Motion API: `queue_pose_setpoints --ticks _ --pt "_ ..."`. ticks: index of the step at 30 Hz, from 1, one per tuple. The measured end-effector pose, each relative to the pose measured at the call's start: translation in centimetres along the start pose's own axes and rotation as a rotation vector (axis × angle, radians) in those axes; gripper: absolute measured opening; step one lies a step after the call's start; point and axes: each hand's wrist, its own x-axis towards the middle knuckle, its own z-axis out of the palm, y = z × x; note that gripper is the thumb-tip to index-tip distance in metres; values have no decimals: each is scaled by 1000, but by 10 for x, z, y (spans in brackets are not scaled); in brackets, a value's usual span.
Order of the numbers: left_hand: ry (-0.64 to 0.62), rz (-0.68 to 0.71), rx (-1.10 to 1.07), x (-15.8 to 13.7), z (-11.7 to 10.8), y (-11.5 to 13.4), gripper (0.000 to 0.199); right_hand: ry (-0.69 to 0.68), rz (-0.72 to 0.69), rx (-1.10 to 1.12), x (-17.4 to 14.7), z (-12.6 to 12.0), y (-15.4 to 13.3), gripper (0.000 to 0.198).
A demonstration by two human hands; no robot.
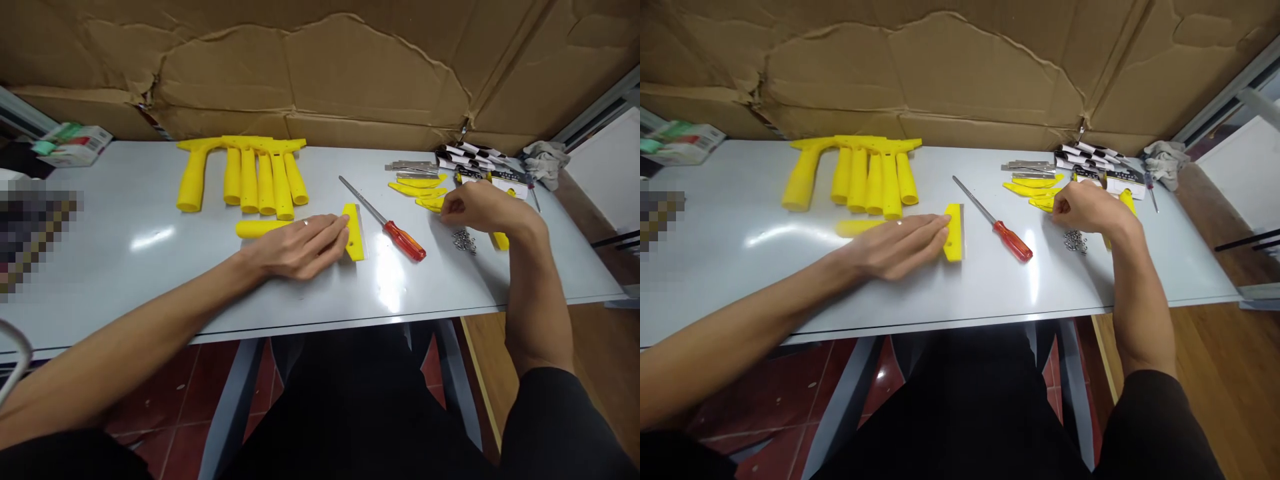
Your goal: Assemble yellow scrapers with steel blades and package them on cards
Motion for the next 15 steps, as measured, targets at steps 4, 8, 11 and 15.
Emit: queue_pose_setpoints --ticks 4,8,11,15 --pt "24 120 86 5 -2 3 16 -22 -130 176 -5 6 -52 13" --pt "26 184 110 14 -5 7 16 -70 -189 560 -12 35 -94 27" --pt "77 216 98 21 -8 9 13 -97 -191 622 -12 58 -105 28" --pt "69 215 107 26 -11 10 15 -73 -248 623 -8 73 -101 24"
